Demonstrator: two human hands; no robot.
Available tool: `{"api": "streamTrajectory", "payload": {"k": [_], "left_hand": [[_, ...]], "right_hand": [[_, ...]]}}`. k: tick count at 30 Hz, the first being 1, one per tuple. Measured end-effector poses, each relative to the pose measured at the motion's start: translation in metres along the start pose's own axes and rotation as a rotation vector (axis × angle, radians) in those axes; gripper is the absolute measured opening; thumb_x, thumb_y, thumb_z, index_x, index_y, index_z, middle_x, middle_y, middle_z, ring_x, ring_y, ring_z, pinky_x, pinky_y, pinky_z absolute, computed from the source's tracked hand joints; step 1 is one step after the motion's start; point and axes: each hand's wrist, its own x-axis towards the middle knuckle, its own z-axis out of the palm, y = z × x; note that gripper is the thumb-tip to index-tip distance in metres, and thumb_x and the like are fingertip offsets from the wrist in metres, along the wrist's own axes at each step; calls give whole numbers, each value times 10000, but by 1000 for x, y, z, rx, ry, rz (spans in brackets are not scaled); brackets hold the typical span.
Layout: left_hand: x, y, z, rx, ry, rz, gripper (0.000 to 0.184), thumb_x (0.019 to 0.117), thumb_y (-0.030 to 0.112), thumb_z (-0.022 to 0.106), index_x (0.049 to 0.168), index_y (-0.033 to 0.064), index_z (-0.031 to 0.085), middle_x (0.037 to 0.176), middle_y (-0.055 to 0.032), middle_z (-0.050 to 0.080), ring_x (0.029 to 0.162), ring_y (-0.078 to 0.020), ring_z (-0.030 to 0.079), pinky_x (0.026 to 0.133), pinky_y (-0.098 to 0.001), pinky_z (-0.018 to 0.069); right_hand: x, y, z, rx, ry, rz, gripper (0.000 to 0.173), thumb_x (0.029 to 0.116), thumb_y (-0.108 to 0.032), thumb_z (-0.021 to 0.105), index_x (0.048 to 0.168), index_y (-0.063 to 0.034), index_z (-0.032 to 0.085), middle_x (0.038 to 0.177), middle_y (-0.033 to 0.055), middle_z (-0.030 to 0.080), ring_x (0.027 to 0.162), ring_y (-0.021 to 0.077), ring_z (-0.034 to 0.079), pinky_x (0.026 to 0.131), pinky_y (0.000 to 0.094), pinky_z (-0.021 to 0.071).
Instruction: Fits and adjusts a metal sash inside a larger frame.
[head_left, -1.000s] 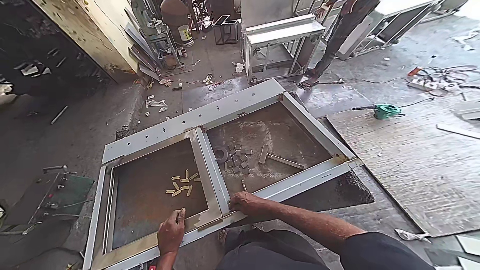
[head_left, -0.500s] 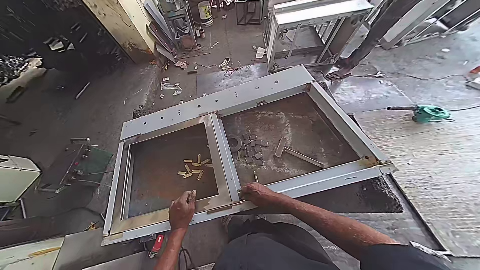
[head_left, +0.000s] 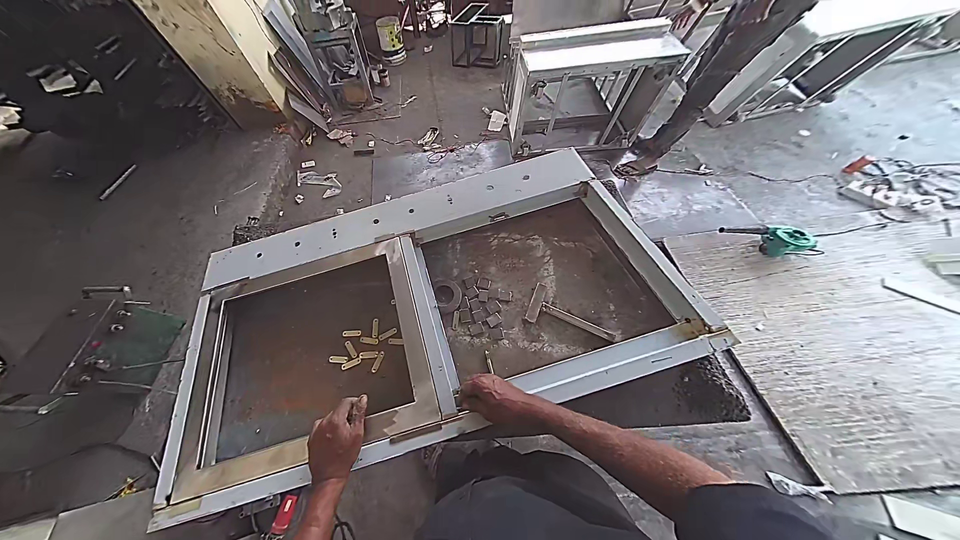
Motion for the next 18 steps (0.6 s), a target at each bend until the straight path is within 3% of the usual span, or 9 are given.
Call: {"api": "streamTrajectory", "payload": {"k": [3,9,15,18], "left_hand": [[-1,0,-1,-7,-1,-5,720,1034,646,274,997,121,765,814,-108,745,802,-309,732,772,-566,555],[-1,0,-2,-7,-12,-2,726,1036,641,266,1001,114,764,825,-121,745,813,-314,731,789,-570,548],[0,-2,1,-10,2,-2,735,1034,642,248,997,120,765,819,-115,745,807,-307,734,769,-572,552],[-2,-3,1,-18,-1,-3,748,1033,648,235,982,119,761,799,-118,737,786,-316,731,740,-579,553]], "right_hand": [[0,-2,6,-38,46,50,243,1029,-198,539,1067,-52,729,1077,147,694,1066,290,658,976,473,505],[2,-7,-5,-5,-67,21,246,1038,-195,538,1029,-25,716,995,171,696,989,326,664,901,536,498],[0,-3,5,-16,62,41,249,1028,-198,541,1055,-42,733,1062,153,701,1055,300,663,972,486,501],[0,-6,6,-41,40,48,242,1029,-206,547,1028,-40,723,1032,151,695,1023,299,664,941,491,507]]}}
